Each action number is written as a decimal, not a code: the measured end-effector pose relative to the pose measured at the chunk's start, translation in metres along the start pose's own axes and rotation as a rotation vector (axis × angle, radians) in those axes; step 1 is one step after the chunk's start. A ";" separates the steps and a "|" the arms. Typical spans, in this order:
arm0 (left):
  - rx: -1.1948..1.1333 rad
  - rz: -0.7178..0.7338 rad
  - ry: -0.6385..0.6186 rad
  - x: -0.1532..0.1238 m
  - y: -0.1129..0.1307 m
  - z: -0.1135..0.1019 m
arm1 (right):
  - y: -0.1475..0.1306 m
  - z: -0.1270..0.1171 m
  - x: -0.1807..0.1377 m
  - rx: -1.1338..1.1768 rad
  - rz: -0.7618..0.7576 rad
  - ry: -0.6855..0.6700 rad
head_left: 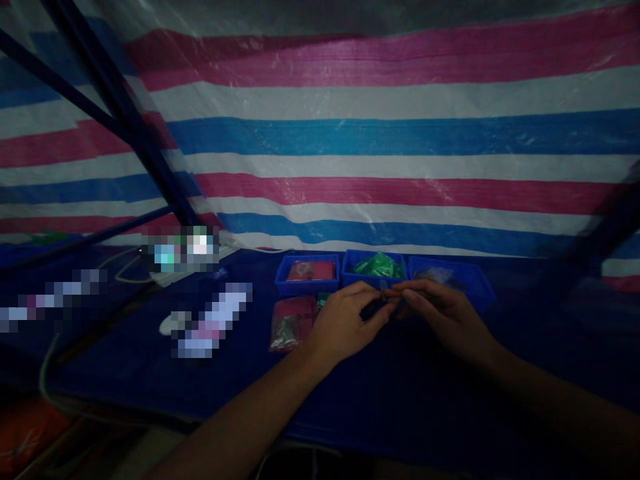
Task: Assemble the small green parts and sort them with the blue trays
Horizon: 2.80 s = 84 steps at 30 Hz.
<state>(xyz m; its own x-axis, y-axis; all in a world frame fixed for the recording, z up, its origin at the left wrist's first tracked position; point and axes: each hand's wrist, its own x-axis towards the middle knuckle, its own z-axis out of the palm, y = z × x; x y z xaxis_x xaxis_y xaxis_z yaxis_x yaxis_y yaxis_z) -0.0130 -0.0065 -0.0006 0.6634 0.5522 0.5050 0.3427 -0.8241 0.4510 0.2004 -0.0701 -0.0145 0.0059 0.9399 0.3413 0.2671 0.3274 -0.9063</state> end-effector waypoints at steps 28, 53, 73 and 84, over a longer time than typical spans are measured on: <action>-0.149 -0.029 0.039 0.005 0.002 0.001 | 0.011 0.003 0.001 -0.176 -0.048 0.102; -0.499 -0.198 -0.035 0.003 0.001 -0.002 | -0.003 0.002 0.000 -0.353 -0.314 0.022; -0.400 -0.263 -0.092 0.004 0.000 0.001 | 0.013 0.002 0.000 -0.302 -0.144 0.089; -0.632 -0.279 -0.065 0.003 -0.006 0.004 | 0.007 0.001 0.002 -0.396 -0.232 0.077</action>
<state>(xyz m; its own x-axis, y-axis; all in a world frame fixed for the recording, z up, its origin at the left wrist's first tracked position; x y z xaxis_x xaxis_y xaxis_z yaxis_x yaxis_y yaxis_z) -0.0102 -0.0009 -0.0049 0.6522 0.7077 0.2719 0.0661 -0.4103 0.9095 0.2014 -0.0659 -0.0208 -0.0301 0.8314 0.5549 0.6175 0.4520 -0.6438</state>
